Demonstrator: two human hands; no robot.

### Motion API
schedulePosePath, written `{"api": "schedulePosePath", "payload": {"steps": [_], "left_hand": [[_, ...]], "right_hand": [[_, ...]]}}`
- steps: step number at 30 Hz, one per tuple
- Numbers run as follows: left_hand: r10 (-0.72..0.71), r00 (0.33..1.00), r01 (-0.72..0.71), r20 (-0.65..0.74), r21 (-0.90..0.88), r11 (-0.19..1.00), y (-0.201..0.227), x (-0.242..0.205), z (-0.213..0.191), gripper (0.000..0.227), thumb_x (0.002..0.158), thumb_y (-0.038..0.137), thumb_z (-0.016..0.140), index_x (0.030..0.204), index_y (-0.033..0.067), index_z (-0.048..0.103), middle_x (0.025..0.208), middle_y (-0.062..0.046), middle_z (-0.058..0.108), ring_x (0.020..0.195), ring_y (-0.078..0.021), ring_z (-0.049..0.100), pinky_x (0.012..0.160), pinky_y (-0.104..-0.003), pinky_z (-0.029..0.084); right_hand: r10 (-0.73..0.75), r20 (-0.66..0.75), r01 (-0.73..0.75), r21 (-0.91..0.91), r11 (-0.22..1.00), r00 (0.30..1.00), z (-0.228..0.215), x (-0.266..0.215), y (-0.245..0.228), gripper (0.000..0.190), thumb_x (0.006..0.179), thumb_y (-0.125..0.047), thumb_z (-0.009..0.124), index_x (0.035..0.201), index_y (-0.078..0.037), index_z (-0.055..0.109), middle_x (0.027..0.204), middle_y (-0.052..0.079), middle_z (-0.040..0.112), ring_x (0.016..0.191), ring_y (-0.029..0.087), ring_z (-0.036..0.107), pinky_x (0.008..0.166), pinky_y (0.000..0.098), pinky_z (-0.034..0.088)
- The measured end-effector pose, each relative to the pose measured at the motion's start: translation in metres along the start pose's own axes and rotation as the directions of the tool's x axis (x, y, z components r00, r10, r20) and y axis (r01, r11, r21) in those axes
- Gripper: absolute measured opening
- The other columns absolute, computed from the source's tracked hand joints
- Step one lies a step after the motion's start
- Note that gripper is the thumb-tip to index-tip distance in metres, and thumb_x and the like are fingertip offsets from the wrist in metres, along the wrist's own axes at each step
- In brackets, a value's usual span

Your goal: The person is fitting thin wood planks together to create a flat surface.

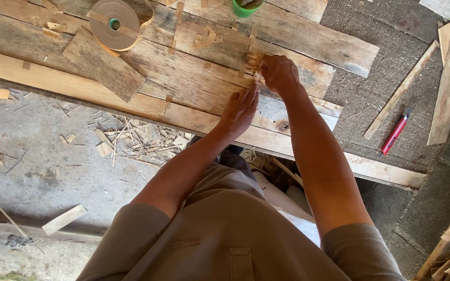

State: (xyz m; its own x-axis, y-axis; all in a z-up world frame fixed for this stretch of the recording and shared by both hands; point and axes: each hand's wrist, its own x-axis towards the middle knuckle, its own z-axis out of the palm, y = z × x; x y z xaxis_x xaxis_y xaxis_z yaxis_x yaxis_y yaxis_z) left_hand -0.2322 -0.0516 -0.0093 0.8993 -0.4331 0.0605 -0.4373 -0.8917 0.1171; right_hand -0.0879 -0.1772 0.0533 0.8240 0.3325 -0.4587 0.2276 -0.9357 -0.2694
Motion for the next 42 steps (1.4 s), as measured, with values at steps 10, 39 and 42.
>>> {"api": "schedulePosePath", "payload": {"steps": [10,39,42], "left_hand": [[0.013,1.000,-0.013,0.017,0.025,1.000,-0.002,0.004,-0.002,0.070,0.094,0.038,0.064,0.146,-0.0073,0.050,0.154,-0.025,0.041,0.115,-0.0304,0.049,0.092,-0.039,0.046],[0.023,0.999,-0.023,-0.029,0.024,0.999,-0.005,0.003,-0.008,0.071,0.092,0.042,0.067,0.141,-0.0063,0.053,0.147,-0.024,0.047,0.109,-0.0278,0.051,0.091,-0.038,0.046],[0.021,0.999,-0.019,-0.032,0.043,0.999,-0.005,0.003,-0.014,0.071,0.093,0.043,0.067,0.142,-0.0070,0.054,0.149,-0.025,0.048,0.107,-0.0275,0.051,0.090,-0.038,0.045]], "right_hand": [[-0.012,0.016,0.013,-0.018,1.000,1.000,-0.003,0.000,-0.001,0.016,0.097,-0.024,0.067,0.106,-0.014,0.074,0.105,0.010,0.075,0.095,0.029,0.072,0.086,0.0437,0.057],[0.184,-0.085,-0.146,0.331,0.932,0.979,0.008,0.005,0.004,0.065,0.065,-0.031,0.099,0.111,-0.007,0.061,0.095,0.009,0.073,0.086,0.024,0.070,0.078,0.0379,0.057],[0.261,-0.062,-0.241,0.234,0.942,0.963,0.007,0.001,-0.001,0.057,0.070,-0.037,0.098,0.104,-0.008,0.061,0.097,0.008,0.071,0.089,0.026,0.068,0.080,0.0415,0.054]]}}
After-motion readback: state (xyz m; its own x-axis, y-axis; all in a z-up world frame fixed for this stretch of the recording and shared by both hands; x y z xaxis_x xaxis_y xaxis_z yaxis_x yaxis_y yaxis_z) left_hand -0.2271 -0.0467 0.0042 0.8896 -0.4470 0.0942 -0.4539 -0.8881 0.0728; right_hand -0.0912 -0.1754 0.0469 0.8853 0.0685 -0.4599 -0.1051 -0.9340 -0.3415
